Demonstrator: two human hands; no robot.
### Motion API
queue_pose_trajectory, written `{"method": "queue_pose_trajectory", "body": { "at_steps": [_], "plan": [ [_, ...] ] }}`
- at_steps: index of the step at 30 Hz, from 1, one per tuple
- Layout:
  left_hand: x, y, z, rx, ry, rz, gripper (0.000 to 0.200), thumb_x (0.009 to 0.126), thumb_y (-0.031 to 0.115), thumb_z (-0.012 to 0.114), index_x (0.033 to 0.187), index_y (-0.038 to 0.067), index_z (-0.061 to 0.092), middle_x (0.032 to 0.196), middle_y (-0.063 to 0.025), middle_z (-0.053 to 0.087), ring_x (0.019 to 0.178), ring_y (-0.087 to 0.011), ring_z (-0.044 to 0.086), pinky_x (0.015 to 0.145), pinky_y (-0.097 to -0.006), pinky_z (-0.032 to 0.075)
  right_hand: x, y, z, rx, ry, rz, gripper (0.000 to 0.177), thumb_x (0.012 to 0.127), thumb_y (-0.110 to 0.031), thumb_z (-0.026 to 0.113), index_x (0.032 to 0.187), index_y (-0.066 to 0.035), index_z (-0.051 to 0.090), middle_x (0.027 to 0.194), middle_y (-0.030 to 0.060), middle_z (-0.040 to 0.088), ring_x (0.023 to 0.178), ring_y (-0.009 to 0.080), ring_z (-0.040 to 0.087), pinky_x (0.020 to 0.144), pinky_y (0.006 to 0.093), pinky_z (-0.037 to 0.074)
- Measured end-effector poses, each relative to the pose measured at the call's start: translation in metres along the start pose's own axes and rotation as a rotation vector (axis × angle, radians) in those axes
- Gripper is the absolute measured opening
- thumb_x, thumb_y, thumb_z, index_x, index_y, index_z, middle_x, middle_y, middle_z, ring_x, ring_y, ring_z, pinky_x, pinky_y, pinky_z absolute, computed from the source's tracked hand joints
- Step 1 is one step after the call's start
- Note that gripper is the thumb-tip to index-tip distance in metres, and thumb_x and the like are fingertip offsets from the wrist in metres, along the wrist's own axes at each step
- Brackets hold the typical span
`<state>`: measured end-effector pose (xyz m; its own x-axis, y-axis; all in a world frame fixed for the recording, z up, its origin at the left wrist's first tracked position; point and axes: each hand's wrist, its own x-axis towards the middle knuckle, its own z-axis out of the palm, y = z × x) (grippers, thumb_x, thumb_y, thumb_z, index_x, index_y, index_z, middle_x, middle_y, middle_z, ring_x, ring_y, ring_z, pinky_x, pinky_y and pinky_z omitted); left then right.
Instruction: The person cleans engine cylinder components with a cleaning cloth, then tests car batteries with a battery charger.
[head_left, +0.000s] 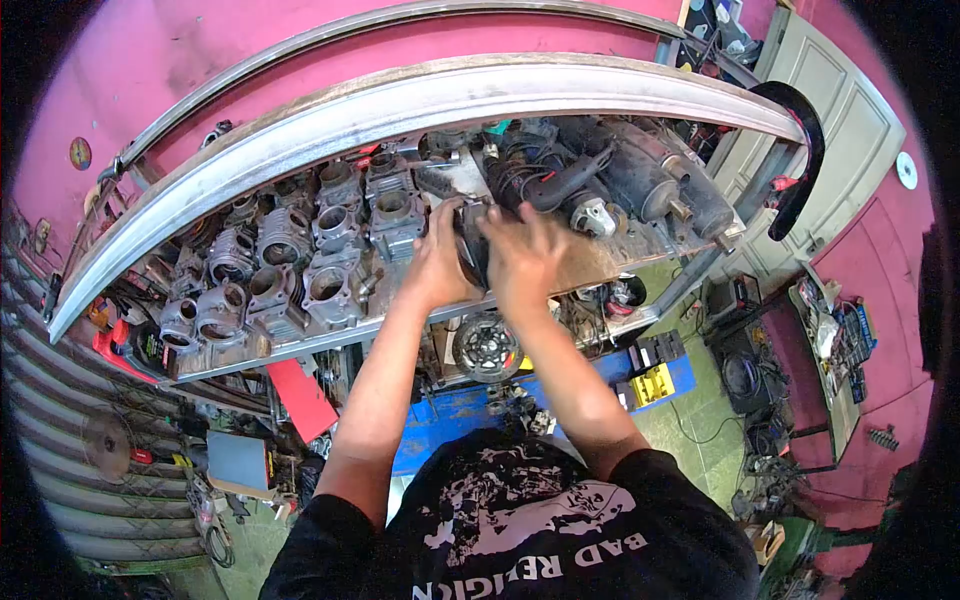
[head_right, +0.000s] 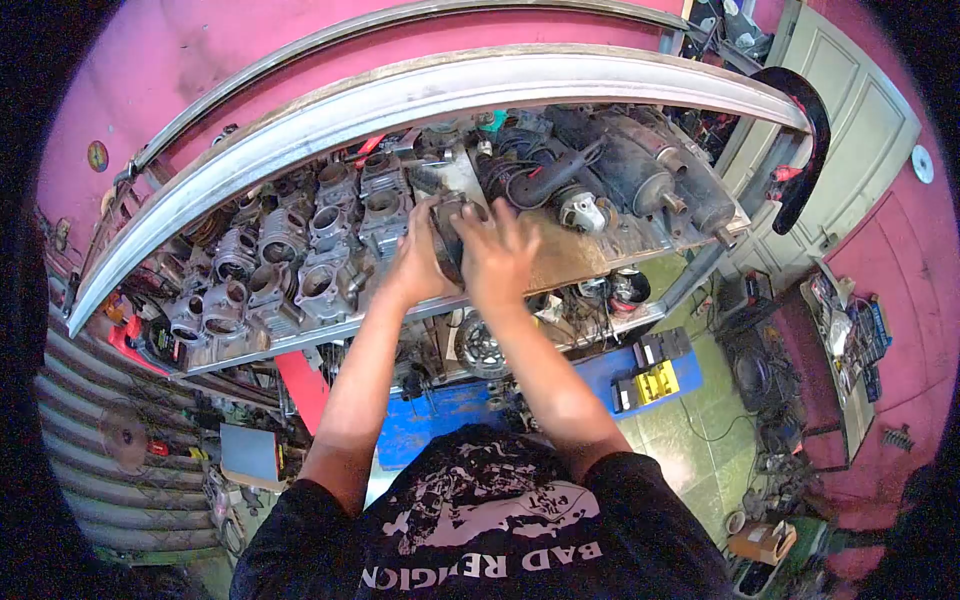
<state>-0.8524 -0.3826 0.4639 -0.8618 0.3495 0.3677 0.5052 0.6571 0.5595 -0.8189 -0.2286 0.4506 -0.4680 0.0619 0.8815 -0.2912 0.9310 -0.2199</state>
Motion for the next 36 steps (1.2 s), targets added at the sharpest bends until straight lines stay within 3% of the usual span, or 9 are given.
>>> {"method": "queue_pose_trajectory", "body": {
  "at_steps": [4, 7, 9, 11, 12, 15, 18, 29, 36],
  "plan": [
    [0.009, -0.016, 0.004, -0.047, -0.018, -0.018, 0.133, 0.059, 0.026, 0.095, 0.162, 0.010, 0.012, 0.166, -0.0192, 0.025, 0.150, -0.0424, 0.036, 0.112, -0.0709, 0.034, -0.049, -0.025, 0.008, 0.073, -0.033, 0.095, 0.034, 0.084, -0.005, 0.073, 0.110, -0.026, 0.079, 0.122, -0.0033, 0.077, 0.126, 0.0283, 0.064, 0.108, 0.0557, 0.035],
    [0.006, -0.010, 0.000, -0.003, -0.033, -0.025, 0.132, 0.060, 0.024, 0.093, 0.162, 0.008, 0.012, 0.166, -0.0210, 0.024, 0.150, -0.0437, 0.036, 0.113, -0.0714, 0.033, -0.047, -0.022, -0.005, -0.026, -0.123, 0.117, 0.035, 0.084, -0.004, 0.071, 0.109, -0.027, 0.079, 0.122, -0.0058, 0.076, 0.129, 0.0274, 0.061, 0.108, 0.0579, 0.033],
    [0.005, -0.008, 0.001, -0.012, -0.037, -0.026, 0.134, 0.057, 0.023, 0.093, 0.162, 0.006, 0.011, 0.164, -0.0226, 0.025, 0.148, -0.0456, 0.036, 0.113, -0.0718, 0.034, -0.021, -0.006, 0.005, -0.042, 0.023, 0.100, 0.035, 0.084, -0.004, 0.071, 0.109, -0.028, 0.078, 0.122, -0.0079, 0.076, 0.135, 0.0258, 0.058, 0.107, 0.0615, 0.032],
    [0.005, -0.013, 0.008, -0.031, 0.050, 0.057, 0.142, 0.046, 0.021, 0.099, 0.160, 0.012, 0.015, 0.162, -0.0196, 0.029, 0.149, -0.0457, 0.035, 0.112, -0.0686, 0.037, 0.004, 0.000, 0.011, -0.080, 0.047, 0.102, 0.033, 0.085, -0.005, 0.071, 0.110, -0.027, 0.078, 0.122, -0.0084, 0.076, 0.138, 0.0246, 0.054, 0.110, 0.0604, 0.030],
    [0.003, -0.015, 0.007, -0.019, 0.042, 0.093, 0.136, 0.053, 0.025, 0.094, 0.161, 0.005, 0.013, 0.162, -0.0227, 0.029, 0.146, -0.0474, 0.038, 0.110, -0.0722, 0.037, 0.011, 0.003, 0.013, -0.085, 0.043, 0.057, 0.033, 0.086, -0.006, 0.071, 0.110, -0.026, 0.078, 0.123, -0.0081, 0.076, 0.138, 0.0246, 0.055, 0.112, 0.0596, 0.030],
    [0.006, -0.009, 0.001, -0.027, -0.004, 0.016, 0.138, 0.051, 0.025, 0.095, 0.161, 0.007, 0.013, 0.162, -0.0225, 0.028, 0.146, -0.0477, 0.037, 0.110, -0.0725, 0.037, -0.009, 0.003, 0.013, -0.099, 0.040, 0.020, 0.034, 0.086, -0.005, 0.070, 0.112, -0.025, 0.078, 0.123, -0.0075, 0.076, 0.138, 0.0237, 0.056, 0.115, 0.0564, 0.029],
    [0.013, -0.022, 0.008, -0.029, 0.044, 0.066, 0.143, 0.047, 0.025, 0.097, 0.161, 0.009, 0.012, 0.163, -0.0220, 0.027, 0.147, -0.0474, 0.037, 0.111, -0.0728, 0.036, -0.071, 0.002, 0.006, -0.118, 0.018, 0.061, 0.036, 0.086, -0.006, 0.071, 0.114, -0.027, 0.079, 0.121, -0.0079, 0.076, 0.141, 0.0218, 0.054, 0.117, 0.0541, 0.026],
    [0.009, -0.009, 0.002, -0.013, 0.014, -0.009, 0.145, 0.045, 0.024, 0.097, 0.161, 0.009, 0.012, 0.164, -0.0217, 0.026, 0.149, -0.0468, 0.034, 0.113, -0.0719, 0.036, 0.004, 0.009, 0.012, -0.110, 0.019, 0.015, 0.037, 0.083, -0.003, 0.068, 0.112, -0.024, 0.079, 0.117, -0.0045, 0.078, 0.137, 0.0260, 0.058, 0.119, 0.0596, 0.025],
    [0.007, -0.002, 0.000, 0.034, -0.008, -0.038, 0.147, 0.043, 0.023, 0.098, 0.161, 0.009, 0.011, 0.165, -0.0201, 0.024, 0.150, -0.0448, 0.033, 0.109, -0.0705, 0.039, -0.071, 0.019, -0.010, -0.009, -0.051, 0.141, 0.038, 0.084, -0.001, 0.069, 0.113, -0.023, 0.078, 0.116, -0.0006, 0.078, 0.133, 0.0254, 0.061, 0.118, 0.0586, 0.026]
  ]
}}
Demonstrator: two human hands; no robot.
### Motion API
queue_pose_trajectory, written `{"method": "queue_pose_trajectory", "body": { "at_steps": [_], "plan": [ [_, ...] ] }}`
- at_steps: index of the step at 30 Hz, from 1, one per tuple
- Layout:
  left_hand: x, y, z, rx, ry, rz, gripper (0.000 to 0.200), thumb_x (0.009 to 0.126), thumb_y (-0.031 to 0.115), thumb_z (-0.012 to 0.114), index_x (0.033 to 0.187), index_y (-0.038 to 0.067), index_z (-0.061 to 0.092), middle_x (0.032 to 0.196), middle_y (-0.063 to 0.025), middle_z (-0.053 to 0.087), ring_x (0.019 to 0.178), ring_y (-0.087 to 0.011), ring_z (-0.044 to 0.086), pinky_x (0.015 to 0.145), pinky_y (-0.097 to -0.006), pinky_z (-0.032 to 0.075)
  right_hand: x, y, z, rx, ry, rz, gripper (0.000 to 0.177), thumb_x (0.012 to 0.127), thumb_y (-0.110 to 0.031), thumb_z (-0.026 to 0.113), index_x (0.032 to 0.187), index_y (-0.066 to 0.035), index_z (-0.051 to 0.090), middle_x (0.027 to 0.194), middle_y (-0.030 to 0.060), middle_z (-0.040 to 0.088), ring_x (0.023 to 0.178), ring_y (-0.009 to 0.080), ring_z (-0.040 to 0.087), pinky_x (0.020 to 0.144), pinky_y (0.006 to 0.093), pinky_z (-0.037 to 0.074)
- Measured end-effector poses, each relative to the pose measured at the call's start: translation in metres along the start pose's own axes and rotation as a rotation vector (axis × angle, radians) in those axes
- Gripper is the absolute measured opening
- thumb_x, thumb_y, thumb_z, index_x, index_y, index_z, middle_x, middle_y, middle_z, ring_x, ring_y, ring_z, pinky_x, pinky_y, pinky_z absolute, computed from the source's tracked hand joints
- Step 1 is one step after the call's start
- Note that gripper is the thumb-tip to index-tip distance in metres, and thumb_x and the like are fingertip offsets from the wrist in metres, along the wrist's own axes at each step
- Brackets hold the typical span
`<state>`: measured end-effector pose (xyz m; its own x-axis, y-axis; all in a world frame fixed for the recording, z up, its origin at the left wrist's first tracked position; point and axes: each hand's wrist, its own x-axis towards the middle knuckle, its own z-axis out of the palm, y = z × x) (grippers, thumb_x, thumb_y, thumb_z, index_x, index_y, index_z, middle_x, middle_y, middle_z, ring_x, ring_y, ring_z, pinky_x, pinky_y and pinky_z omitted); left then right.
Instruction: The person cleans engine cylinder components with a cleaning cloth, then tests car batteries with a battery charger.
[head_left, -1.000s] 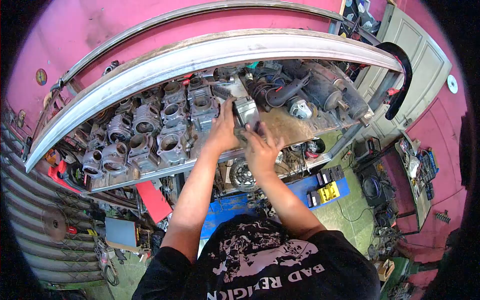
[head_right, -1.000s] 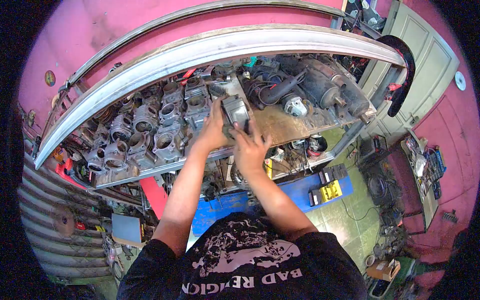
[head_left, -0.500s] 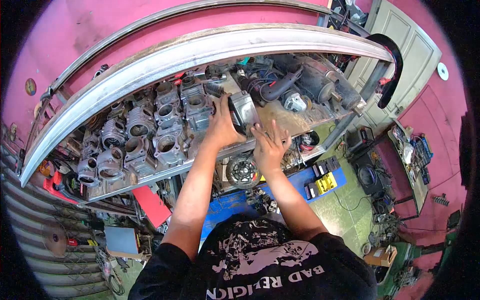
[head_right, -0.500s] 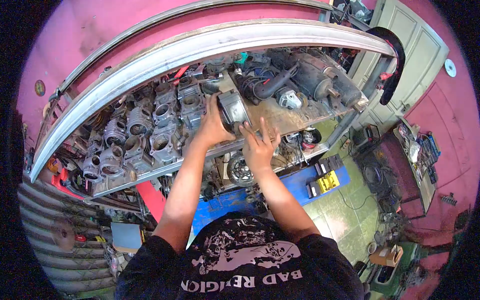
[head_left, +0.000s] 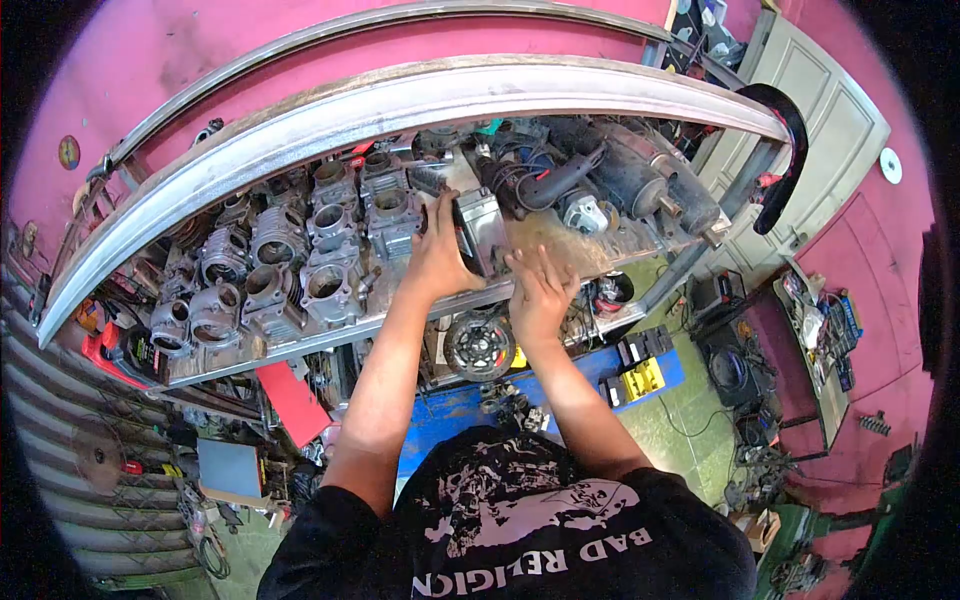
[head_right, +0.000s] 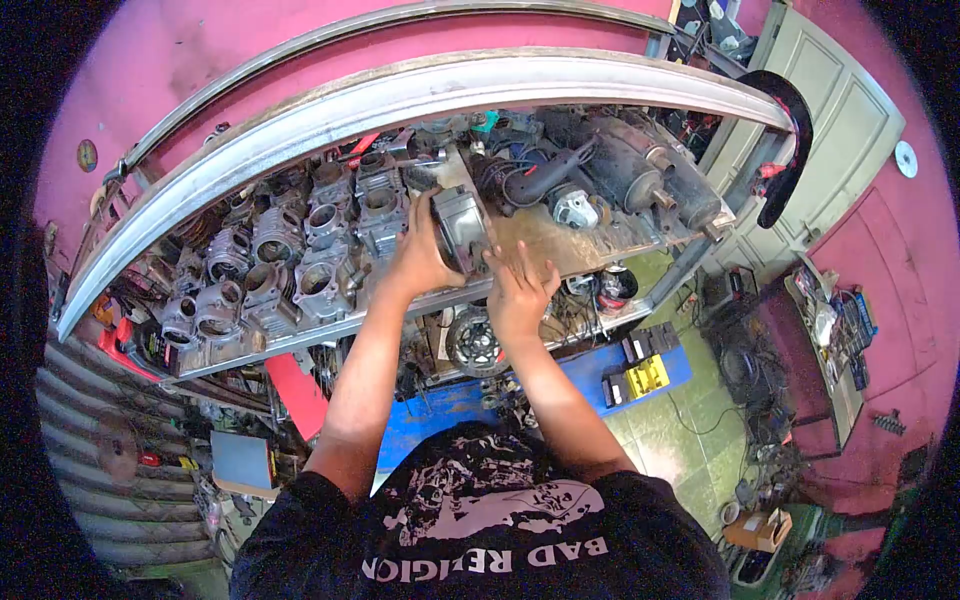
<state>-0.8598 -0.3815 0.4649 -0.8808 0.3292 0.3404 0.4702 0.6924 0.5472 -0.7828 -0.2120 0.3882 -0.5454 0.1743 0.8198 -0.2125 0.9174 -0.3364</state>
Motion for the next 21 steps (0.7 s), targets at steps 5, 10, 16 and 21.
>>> {"method": "queue_pose_trajectory", "body": {
  "at_steps": [5, 10, 16, 21],
  "plan": [
    [-0.005, 0.001, 0.004, -0.026, 0.026, 0.031, 0.145, 0.044, 0.021, 0.097, 0.161, 0.009, 0.013, 0.164, -0.0187, 0.026, 0.150, -0.0438, 0.033, 0.110, -0.0696, 0.038, 0.063, -0.007, 0.013, 0.006, 0.053, -0.077, 0.038, 0.083, -0.002, 0.071, 0.111, -0.025, 0.078, 0.111, 0.0000, 0.078, 0.129, 0.0247, 0.065, 0.116, 0.0623, 0.026],
    [-0.008, 0.006, 0.002, -0.045, 0.022, -0.010, 0.141, 0.044, 0.019, 0.097, 0.160, 0.016, 0.017, 0.164, -0.0159, 0.027, 0.150, -0.0433, 0.034, 0.111, -0.0741, 0.035, 0.074, -0.004, 0.021, 0.094, 0.103, -0.088, 0.035, 0.084, -0.003, 0.073, 0.111, -0.025, 0.079, 0.102, -0.0001, 0.079, 0.125, 0.0234, 0.067, 0.115, 0.0633, 0.025],
    [-0.007, 0.005, 0.005, -0.018, 0.043, -0.028, 0.143, 0.042, 0.022, 0.098, 0.160, 0.017, 0.017, 0.165, -0.0149, 0.028, 0.151, -0.0427, 0.034, 0.111, -0.0758, 0.034, -0.009, 0.034, -0.007, 0.157, -0.083, -0.040, 0.031, 0.086, -0.001, 0.071, 0.106, -0.024, 0.078, 0.099, -0.0017, 0.077, 0.121, 0.0206, 0.069, 0.113, 0.0615, 0.025],
    [-0.011, 0.009, 0.004, -0.004, 0.041, -0.019, 0.143, 0.042, 0.026, 0.099, 0.160, 0.017, 0.019, 0.164, -0.0149, 0.030, 0.151, -0.0408, 0.034, 0.110, -0.0756, 0.033, 0.007, 0.039, 0.022, 0.457, -0.115, 0.250, 0.017, 0.093, -0.004, 0.068, 0.108, -0.007, 0.076, 0.098, 0.0110, 0.077, 0.105, 0.0245, 0.074, 0.101, 0.0487, 0.045]
  ]
}}
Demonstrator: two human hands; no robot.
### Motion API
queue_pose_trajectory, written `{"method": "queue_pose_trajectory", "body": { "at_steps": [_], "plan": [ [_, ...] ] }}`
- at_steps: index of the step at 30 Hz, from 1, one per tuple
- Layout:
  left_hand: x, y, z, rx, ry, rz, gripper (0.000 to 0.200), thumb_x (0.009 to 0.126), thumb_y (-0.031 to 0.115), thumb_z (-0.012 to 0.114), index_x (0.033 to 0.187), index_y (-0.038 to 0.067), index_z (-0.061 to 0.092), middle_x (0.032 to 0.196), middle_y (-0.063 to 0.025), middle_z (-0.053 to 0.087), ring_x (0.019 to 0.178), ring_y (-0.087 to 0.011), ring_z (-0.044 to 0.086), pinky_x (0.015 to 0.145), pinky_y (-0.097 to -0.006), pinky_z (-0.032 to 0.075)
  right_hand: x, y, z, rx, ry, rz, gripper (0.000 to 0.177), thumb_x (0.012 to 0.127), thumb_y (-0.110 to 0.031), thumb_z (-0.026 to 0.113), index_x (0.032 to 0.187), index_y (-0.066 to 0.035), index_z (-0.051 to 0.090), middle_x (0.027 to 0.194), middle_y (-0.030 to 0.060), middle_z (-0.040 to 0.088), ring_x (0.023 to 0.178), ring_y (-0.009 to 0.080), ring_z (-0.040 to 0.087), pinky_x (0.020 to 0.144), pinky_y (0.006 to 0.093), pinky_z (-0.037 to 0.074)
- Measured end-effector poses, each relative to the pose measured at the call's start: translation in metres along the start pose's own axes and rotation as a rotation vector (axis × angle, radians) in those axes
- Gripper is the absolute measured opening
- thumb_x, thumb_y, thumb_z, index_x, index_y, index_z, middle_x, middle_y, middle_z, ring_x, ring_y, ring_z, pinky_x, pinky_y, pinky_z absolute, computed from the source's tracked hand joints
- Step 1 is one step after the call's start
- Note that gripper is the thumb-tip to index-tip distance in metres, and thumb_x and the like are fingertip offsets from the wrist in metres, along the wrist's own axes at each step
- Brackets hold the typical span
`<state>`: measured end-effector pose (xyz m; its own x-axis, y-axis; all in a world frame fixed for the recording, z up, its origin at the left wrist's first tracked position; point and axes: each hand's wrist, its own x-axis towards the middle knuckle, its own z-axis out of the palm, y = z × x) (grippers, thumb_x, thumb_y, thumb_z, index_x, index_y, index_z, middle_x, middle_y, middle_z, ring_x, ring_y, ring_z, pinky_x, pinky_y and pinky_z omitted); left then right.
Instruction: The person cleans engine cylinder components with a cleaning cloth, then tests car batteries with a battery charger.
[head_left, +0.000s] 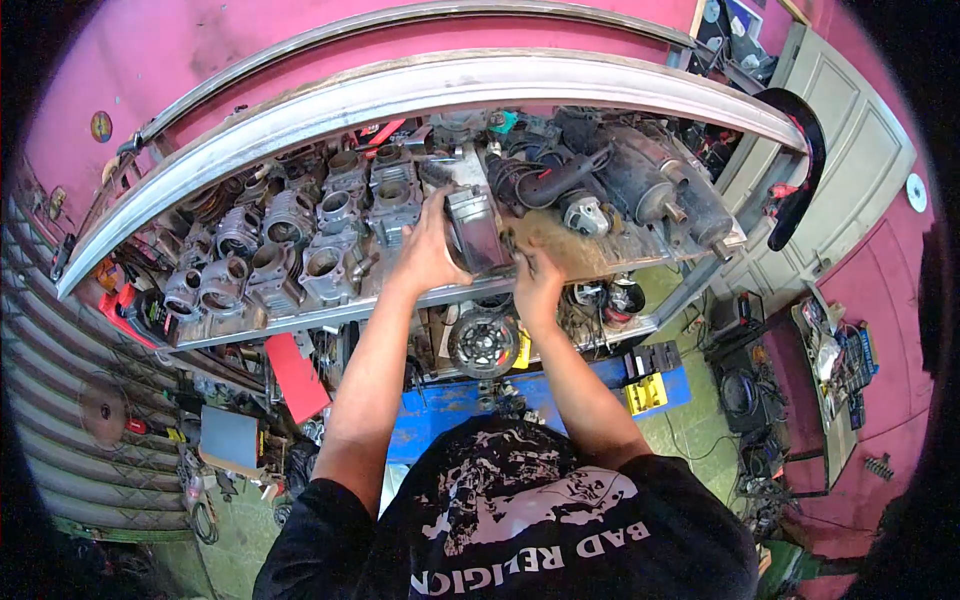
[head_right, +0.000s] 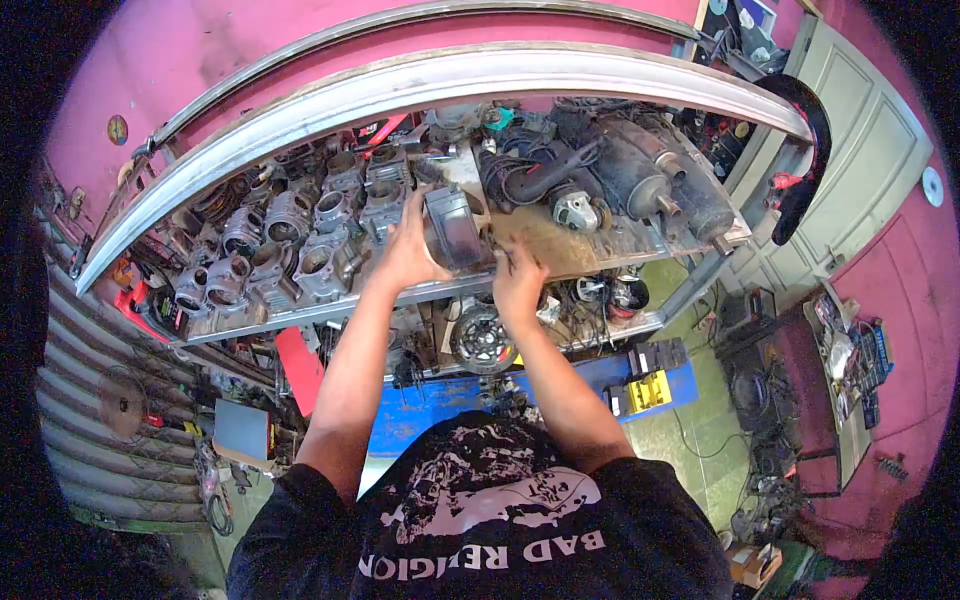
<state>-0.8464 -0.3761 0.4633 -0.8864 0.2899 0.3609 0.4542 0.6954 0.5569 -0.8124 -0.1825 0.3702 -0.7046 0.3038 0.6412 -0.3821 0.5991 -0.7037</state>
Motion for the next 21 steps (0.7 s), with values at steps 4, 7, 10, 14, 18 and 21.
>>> {"method": "queue_pose_trajectory", "body": {
  "at_steps": [4, 7, 10, 14, 18, 21],
  "plan": [
    [-0.004, 0.000, 0.010, -0.016, 0.110, 0.051, 0.138, 0.044, 0.027, 0.099, 0.159, 0.013, 0.024, 0.161, -0.0164, 0.036, 0.147, -0.0391, 0.040, 0.109, -0.0711, 0.037, 0.002, -0.008, 0.008, 0.375, -0.030, 0.229, 0.017, 0.099, -0.008, 0.067, 0.110, 0.003, 0.072, 0.094, 0.0205, 0.076, 0.089, 0.0225, 0.074, 0.078, 0.0344, 0.055],
    [0.014, -0.031, 0.034, -0.239, 0.194, 0.122, 0.125, 0.047, 0.028, 0.100, 0.153, 0.006, 0.036, 0.151, -0.0192, 0.047, 0.138, -0.0374, 0.050, 0.110, -0.0575, 0.043, 0.012, -0.011, 0.001, 0.401, -0.071, 0.302, 0.016, 0.100, -0.009, 0.066, 0.108, 0.003, 0.074, 0.090, 0.0126, 0.075, 0.082, 0.0139, 0.068, 0.075, 0.0316, 0.053],
    [0.014, -0.029, 0.034, -0.501, 0.130, 0.054, 0.099, 0.055, 0.030, 0.099, 0.138, -0.001, 0.054, 0.131, -0.0196, 0.064, 0.122, -0.0329, 0.062, 0.108, -0.0391, 0.048, 0.016, -0.024, -0.015, 0.346, -0.183, 0.307, 0.018, 0.101, -0.009, 0.065, 0.111, 0.004, 0.074, 0.092, 0.0086, 0.076, 0.083, 0.0113, 0.067, 0.078, 0.0301, 0.054],
    [0.014, -0.028, 0.027, -0.419, 0.123, 0.027, 0.094, 0.063, 0.038, 0.096, 0.139, 0.000, 0.056, 0.133, -0.0182, 0.065, 0.124, -0.0294, 0.062, 0.108, -0.0406, 0.047, 0.013, -0.036, -0.003, 0.383, -0.028, 0.179, 0.020, 0.099, -0.013, 0.066, 0.109, 0.003, 0.073, 0.093, 0.0183, 0.075, 0.083, 0.0231, 0.070, 0.079, 0.0376, 0.052],
    [0.014, -0.036, 0.014, -0.427, 0.103, -0.078, 0.091, 0.069, 0.041, 0.093, 0.142, 0.002, 0.055, 0.130, -0.0184, 0.068, 0.122, -0.0301, 0.064, 0.107, -0.0400, 0.048, 0.029, -0.037, 0.011, 0.124, 0.038, -0.024, 0.024, 0.095, -0.019, 0.072, 0.111, -0.002, 0.075, 0.115, 0.0198, 0.075, 0.114, 0.0328, 0.069, 0.105, 0.0446, 0.042],
    [0.002, -0.026, -0.005, -0.283, 0.223, -0.136, 0.085, 0.075, 0.044, 0.090, 0.143, 0.007, 0.056, 0.130, -0.0170, 0.069, 0.120, -0.0321, 0.065, 0.106, -0.0418, 0.046, 0.054, -0.048, 0.022, 0.033, -0.064, -0.081, 0.020, 0.091, -0.021, 0.075, 0.105, -0.006, 0.078, 0.112, 0.0170, 0.076, 0.114, 0.0299, 0.069, 0.106, 0.0450, 0.038]
  ]
}}
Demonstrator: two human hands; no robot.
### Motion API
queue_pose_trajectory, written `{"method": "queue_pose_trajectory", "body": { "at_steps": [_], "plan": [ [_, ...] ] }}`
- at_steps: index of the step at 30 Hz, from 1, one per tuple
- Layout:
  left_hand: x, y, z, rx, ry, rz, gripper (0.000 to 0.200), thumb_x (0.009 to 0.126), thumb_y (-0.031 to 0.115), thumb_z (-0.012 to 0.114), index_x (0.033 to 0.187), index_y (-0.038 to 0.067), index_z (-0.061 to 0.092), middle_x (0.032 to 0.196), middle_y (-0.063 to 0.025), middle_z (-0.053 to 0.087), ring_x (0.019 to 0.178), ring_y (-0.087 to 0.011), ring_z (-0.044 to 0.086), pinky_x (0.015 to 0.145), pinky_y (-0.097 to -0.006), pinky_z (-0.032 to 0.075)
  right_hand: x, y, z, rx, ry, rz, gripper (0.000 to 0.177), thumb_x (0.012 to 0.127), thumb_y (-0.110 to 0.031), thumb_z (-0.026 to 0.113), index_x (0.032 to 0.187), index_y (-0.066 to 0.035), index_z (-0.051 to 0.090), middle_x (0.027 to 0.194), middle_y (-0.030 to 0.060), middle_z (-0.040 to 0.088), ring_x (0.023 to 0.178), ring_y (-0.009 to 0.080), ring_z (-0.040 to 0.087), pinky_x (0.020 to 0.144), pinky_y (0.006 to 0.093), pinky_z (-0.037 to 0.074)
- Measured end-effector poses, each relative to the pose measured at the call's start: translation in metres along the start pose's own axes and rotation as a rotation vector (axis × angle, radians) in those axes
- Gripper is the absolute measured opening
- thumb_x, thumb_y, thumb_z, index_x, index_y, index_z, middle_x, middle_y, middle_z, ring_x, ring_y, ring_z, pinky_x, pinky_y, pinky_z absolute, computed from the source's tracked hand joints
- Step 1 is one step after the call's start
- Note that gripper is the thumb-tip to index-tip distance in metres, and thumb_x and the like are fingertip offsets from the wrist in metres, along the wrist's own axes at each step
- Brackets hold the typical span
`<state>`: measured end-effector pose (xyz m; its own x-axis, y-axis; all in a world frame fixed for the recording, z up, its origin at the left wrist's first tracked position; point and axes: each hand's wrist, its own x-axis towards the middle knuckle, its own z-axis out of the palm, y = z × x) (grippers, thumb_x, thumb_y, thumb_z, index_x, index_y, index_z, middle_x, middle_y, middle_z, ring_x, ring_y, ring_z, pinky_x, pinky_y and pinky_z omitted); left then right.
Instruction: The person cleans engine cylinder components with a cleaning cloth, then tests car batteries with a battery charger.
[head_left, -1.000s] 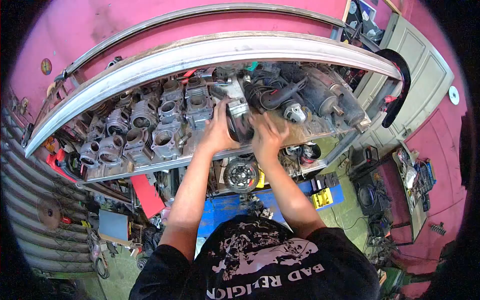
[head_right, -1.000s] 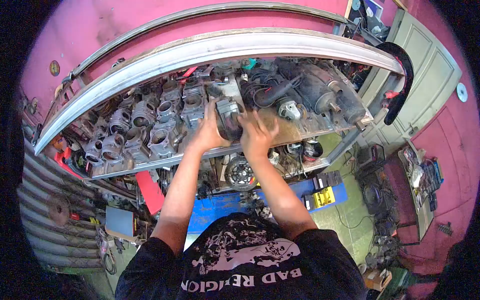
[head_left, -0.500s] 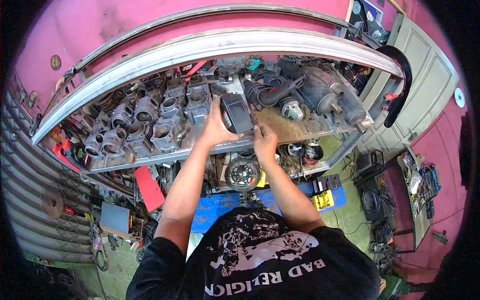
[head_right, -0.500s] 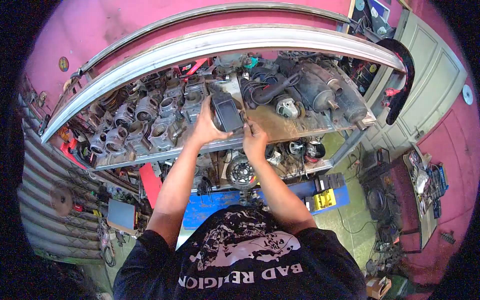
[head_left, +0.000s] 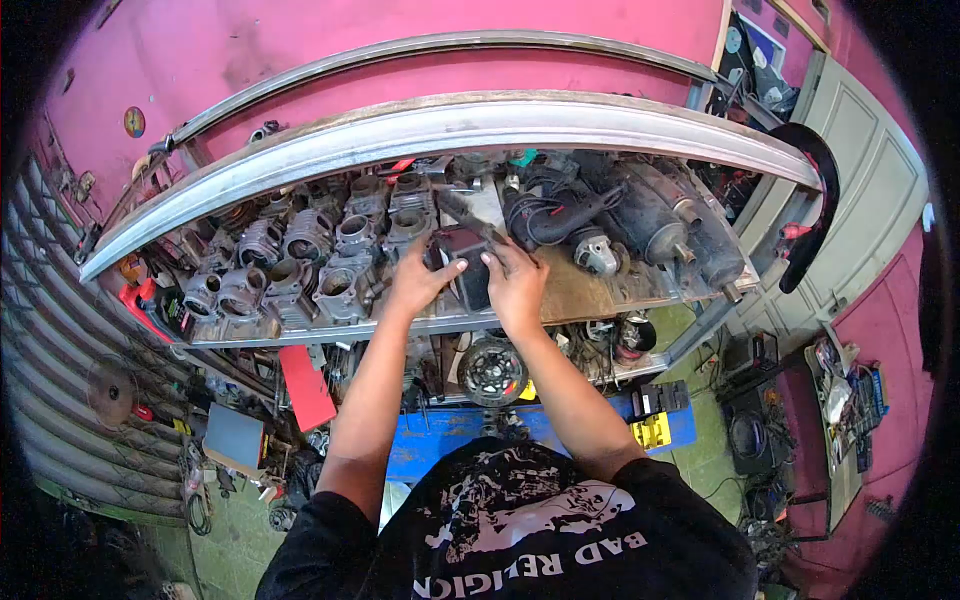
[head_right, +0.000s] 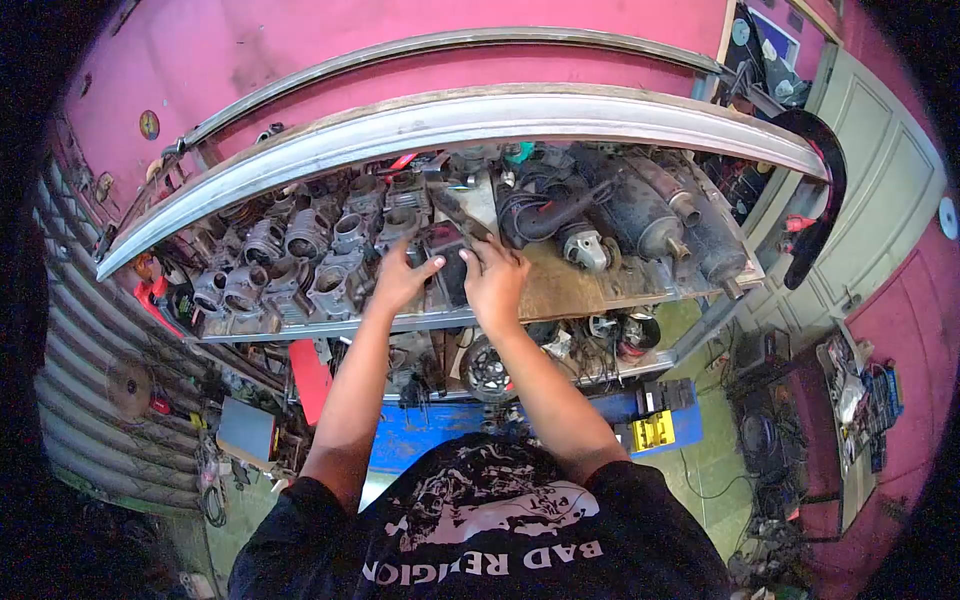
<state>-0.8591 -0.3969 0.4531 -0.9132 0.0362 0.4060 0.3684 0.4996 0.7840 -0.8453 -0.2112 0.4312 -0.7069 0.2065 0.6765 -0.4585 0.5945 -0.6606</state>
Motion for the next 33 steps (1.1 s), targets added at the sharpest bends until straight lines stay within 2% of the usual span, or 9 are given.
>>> {"method": "queue_pose_trajectory", "body": {
  "at_steps": [1, 3, 5, 8, 11, 13, 21, 26, 33],
  "plan": [
    [-0.005, -0.001, 0.001, 0.003, 0.003, -0.004, 0.085, 0.075, 0.044, 0.090, 0.143, 0.007, 0.056, 0.130, -0.0170, 0.069, 0.120, -0.0321, 0.065, 0.106, -0.0418, 0.046, 0.005, -0.003, 0.002, 0.004, -0.004, 0.000, 0.020, 0.091, -0.021, 0.075, 0.105, -0.006, 0.078, 0.112, 0.0170, 0.076, 0.114, 0.0299, 0.069, 0.106, 0.0450, 0.038],
    [-0.018, -0.002, 0.004, 0.214, 0.278, 0.218, 0.089, 0.072, 0.050, 0.090, 0.144, 0.009, 0.057, 0.138, -0.0148, 0.066, 0.125, -0.0345, 0.061, 0.109, -0.0526, 0.041, 0.010, -0.010, 0.005, 0.021, -0.052, 0.066, 0.020, 0.090, -0.022, 0.076, 0.104, -0.008, 0.079, 0.111, 0.0155, 0.077, 0.114, 0.0280, 0.069, 0.104, 0.0439, 0.038],
    [-0.040, 0.030, 0.000, 0.415, 0.076, 0.209, 0.106, 0.065, 0.051, 0.092, 0.152, 0.012, 0.047, 0.153, -0.0093, 0.055, 0.132, -0.0384, 0.053, 0.106, -0.0663, 0.034, 0.009, -0.008, 0.010, 0.024, -0.021, 0.045, 0.022, 0.089, -0.023, 0.077, 0.108, -0.012, 0.081, 0.111, 0.0128, 0.077, 0.115, 0.0260, 0.068, 0.105, 0.0451, 0.037],
    [-0.048, 0.047, 0.014, 0.533, 0.038, 0.042, 0.118, 0.062, 0.041, 0.094, 0.159, 0.011, 0.034, 0.161, -0.0079, 0.045, 0.131, -0.0378, 0.052, 0.105, -0.0612, 0.035, 0.010, -0.015, 0.008, -0.209, 0.053, -0.065, 0.021, 0.091, -0.022, 0.076, 0.112, -0.019, 0.081, 0.113, 0.0043, 0.078, 0.120, 0.0235, 0.066, 0.106, 0.0467, 0.035],
    [-0.039, 0.024, 0.028, 0.592, 0.077, 0.097, 0.125, 0.057, 0.031, 0.094, 0.161, 0.009, 0.027, 0.164, -0.0076, 0.040, 0.128, -0.0375, 0.050, 0.103, -0.0577, 0.035, 0.005, -0.028, 0.009, -0.342, 0.180, -0.310, 0.023, 0.090, -0.020, 0.076, 0.112, -0.020, 0.081, 0.117, 0.0008, 0.078, 0.126, 0.0239, 0.064, 0.109, 0.0491, 0.033],
    [-0.032, 0.018, 0.032, 0.602, 0.144, 0.211, 0.122, 0.055, 0.024, 0.093, 0.158, 0.008, 0.030, 0.162, -0.0082, 0.042, 0.125, -0.0373, 0.050, 0.100, -0.0554, 0.034, -0.002, -0.022, 0.014, -0.315, 0.183, -0.322, 0.027, 0.089, -0.016, 0.074, 0.114, -0.022, 0.080, 0.119, -0.0017, 0.078, 0.131, 0.0236, 0.061, 0.112, 0.0518, 0.031],
    [-0.032, 0.027, 0.013, 0.546, 0.116, 0.178, 0.119, 0.058, 0.029, 0.093, 0.158, 0.007, 0.031, 0.159, -0.0095, 0.046, 0.124, -0.0380, 0.052, 0.100, -0.0574, 0.037, -0.056, 0.010, -0.008, -0.361, -0.003, -0.515, 0.045, 0.083, -0.006, 0.072, 0.119, -0.031, 0.076, 0.127, -0.0086, 0.074, 0.141, 0.0200, 0.054, 0.110, 0.0601, 0.028],
    [-0.037, 0.022, 0.015, 0.578, 0.029, 0.128, 0.125, 0.055, 0.032, 0.095, 0.159, 0.006, 0.032, 0.163, -0.0101, 0.041, 0.126, -0.0357, 0.054, 0.102, -0.0546, 0.038, -0.005, -0.029, 0.001, -0.427, 0.173, -0.353, 0.040, 0.074, -0.006, 0.075, 0.109, -0.027, 0.076, 0.121, -0.0085, 0.068, 0.111, 0.0249, 0.056, 0.098, 0.0540, 0.031],
    [-0.033, 0.013, 0.012, 0.552, 0.002, 0.132, 0.125, 0.058, 0.028, 0.094, 0.160, 0.004, 0.027, 0.165, -0.0112, 0.039, 0.129, -0.0363, 0.053, 0.103, -0.0547, 0.037, -0.041, -0.011, 0.002, -0.426, 0.117, -0.492, 0.037, 0.075, -0.008, 0.074, 0.107, -0.027, 0.077, 0.107, -0.0059, 0.072, 0.104, 0.0216, 0.058, 0.092, 0.0476, 0.032]
  ]
}}
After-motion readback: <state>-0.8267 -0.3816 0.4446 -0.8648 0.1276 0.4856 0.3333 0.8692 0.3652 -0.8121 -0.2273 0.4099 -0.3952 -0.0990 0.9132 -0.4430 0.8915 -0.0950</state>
